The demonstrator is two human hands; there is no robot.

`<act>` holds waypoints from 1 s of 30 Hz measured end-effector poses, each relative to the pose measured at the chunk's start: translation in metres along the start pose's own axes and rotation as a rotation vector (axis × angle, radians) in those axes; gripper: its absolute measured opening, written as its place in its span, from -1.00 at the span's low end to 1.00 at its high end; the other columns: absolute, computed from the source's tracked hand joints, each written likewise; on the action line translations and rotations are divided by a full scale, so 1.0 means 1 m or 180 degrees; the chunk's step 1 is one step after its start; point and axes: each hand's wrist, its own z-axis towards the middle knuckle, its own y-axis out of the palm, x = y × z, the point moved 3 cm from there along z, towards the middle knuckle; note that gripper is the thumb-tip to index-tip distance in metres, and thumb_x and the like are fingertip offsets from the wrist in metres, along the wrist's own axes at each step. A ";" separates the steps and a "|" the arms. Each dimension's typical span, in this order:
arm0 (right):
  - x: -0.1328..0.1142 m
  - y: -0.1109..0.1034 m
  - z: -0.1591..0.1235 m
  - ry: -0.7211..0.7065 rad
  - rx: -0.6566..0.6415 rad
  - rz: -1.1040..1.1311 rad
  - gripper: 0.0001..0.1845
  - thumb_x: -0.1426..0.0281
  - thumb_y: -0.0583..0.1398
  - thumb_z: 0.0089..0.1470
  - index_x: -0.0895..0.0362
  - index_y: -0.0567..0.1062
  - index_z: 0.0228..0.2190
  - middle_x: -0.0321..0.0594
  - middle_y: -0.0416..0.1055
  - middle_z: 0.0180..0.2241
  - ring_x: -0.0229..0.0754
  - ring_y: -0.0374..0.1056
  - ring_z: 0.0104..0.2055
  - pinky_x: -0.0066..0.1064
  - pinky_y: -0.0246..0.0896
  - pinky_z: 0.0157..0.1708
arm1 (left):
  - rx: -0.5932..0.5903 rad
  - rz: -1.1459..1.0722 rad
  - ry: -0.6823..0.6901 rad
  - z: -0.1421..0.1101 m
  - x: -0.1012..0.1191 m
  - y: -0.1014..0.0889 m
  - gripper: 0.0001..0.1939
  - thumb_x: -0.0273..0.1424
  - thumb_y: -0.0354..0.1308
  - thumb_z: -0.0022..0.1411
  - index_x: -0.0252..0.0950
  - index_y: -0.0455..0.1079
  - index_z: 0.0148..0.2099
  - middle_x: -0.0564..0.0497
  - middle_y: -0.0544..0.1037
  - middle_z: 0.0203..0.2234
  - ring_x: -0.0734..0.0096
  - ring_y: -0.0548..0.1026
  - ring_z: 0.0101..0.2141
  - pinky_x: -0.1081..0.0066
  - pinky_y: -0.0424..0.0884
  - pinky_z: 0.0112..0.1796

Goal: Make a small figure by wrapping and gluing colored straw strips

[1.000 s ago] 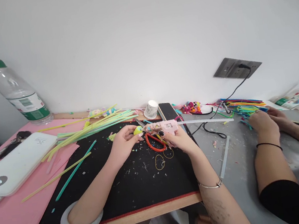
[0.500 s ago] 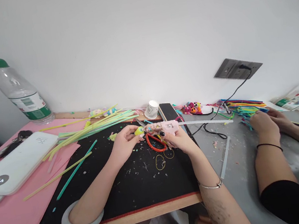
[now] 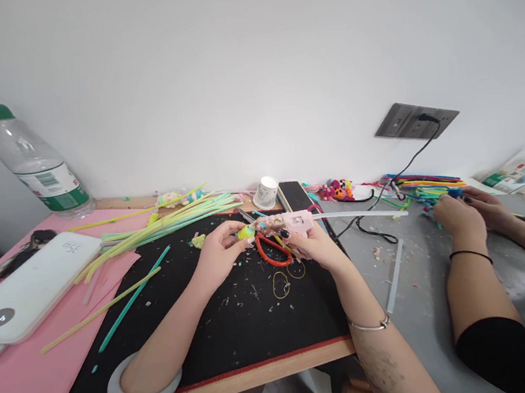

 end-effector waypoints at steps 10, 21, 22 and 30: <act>0.003 -0.002 0.001 0.0018 0.0037 0.0100 -0.73 0.24 0.18 -0.03 0.18 0.39 -0.33 -0.48 0.05 -0.72 -0.44 -0.10 -0.71 -0.55 -0.18 -0.73 | -0.0031 0.0018 0.0070 0.000 0.002 -0.001 -0.70 -0.35 0.24 -0.03 -0.29 0.35 -0.20 -0.01 0.51 -0.29 0.33 0.51 -0.30 0.26 0.44 -0.19; 0.001 0.000 0.001 -0.0050 -0.0035 0.0160 -0.67 0.20 0.19 -0.05 0.20 0.39 -0.31 -0.49 0.03 -0.73 -0.43 -0.12 -0.71 -0.54 -0.19 -0.73 | -0.0076 -0.0019 0.0007 -0.001 0.002 0.001 -0.68 -0.34 0.24 -0.04 -0.30 0.34 -0.20 -0.03 0.52 -0.29 0.34 0.51 -0.34 0.26 0.44 -0.22; 0.001 0.000 0.000 -0.0051 -0.0064 0.0151 -0.67 0.20 0.18 -0.05 0.20 0.39 -0.32 -0.49 0.03 -0.73 -0.43 -0.12 -0.71 -0.53 -0.19 -0.73 | -0.0082 -0.0009 -0.0002 -0.001 0.002 0.001 -0.68 -0.35 0.25 -0.04 -0.30 0.34 -0.19 -0.04 0.51 -0.29 0.33 0.51 -0.33 0.25 0.44 -0.22; 0.002 -0.002 0.000 -0.0018 -0.0051 0.0126 -0.73 0.21 0.18 -0.03 0.18 0.37 -0.41 -0.47 0.05 -0.72 -0.44 -0.08 -0.71 -0.53 -0.16 -0.71 | -0.0149 -0.0012 0.0014 -0.001 0.001 0.001 -0.68 -0.35 0.26 -0.05 -0.29 0.35 -0.20 -0.04 0.53 -0.29 0.31 0.51 -0.30 0.27 0.43 -0.22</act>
